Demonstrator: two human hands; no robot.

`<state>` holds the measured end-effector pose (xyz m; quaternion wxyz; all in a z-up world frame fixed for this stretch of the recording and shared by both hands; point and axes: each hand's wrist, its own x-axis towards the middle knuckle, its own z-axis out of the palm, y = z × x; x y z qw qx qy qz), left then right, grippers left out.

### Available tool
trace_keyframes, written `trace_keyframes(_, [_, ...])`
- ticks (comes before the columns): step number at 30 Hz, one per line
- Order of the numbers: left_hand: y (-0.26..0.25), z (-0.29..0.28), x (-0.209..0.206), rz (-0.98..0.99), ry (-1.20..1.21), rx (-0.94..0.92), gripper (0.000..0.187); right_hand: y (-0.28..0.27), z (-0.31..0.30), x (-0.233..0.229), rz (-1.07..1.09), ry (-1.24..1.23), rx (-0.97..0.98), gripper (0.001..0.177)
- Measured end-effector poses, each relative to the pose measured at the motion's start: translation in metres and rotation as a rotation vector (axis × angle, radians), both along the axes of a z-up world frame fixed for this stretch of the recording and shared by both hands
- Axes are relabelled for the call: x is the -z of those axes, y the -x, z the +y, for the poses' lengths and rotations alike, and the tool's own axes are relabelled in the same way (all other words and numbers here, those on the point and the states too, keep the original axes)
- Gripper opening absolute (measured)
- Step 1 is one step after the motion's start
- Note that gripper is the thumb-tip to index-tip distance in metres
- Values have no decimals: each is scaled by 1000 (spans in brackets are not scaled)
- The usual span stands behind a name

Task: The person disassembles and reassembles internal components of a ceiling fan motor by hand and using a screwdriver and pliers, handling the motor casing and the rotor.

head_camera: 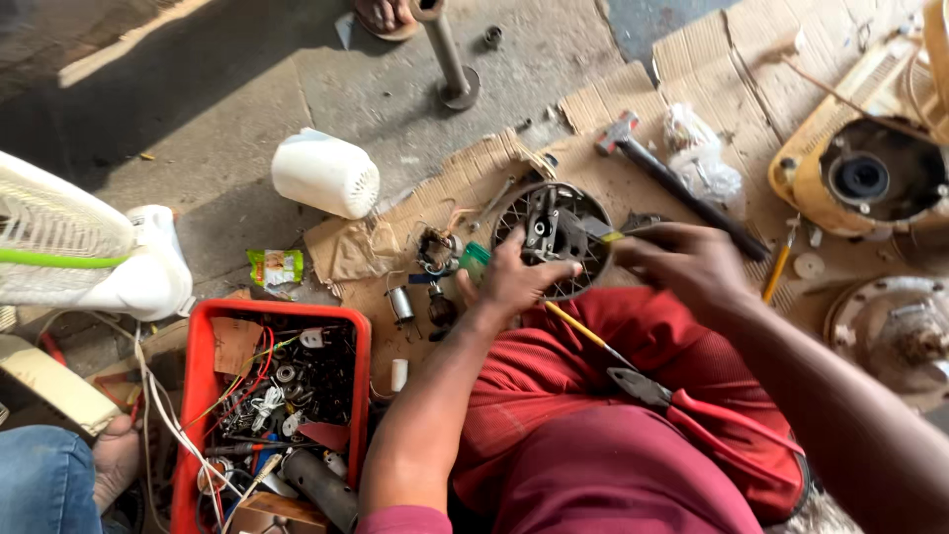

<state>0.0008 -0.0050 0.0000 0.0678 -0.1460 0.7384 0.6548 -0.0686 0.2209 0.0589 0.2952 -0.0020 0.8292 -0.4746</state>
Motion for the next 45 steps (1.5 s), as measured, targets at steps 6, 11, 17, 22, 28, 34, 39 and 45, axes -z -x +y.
trace_keyframes(6, [-23, -17, -20, -76, -642, 31, 57, 6, 135, 77, -27, 93, 522, 30])
trace_keyframes(11, [-23, -5, -14, -104, -332, 54, 56, -36, 247, 193, -146, -123, 603, 32])
trace_keyframes(17, [-4, 0, 7, -221, -293, -30, 72, -85, 281, 241, -215, -251, 448, 40])
trace_keyframes(22, [-12, -14, 14, -267, -227, -160, 83, -102, 272, 254, -308, -351, 433, 49])
trace_keyframes(28, [-20, -17, -11, -260, -153, -147, 82, -95, 269, 248, -302, -493, 319, 53])
trace_keyframes(34, [-43, -27, -25, -264, -93, -157, 75, -24, 226, 182, -24, -430, 397, 47])
trace_keyframes(39, [-121, -52, 12, 113, -510, -647, 45, 74, 135, 185, 121, -217, 381, 51])
trace_keyframes(45, [-182, -81, 26, 43, -262, -790, 63, 163, 88, 277, 372, -734, 140, 62])
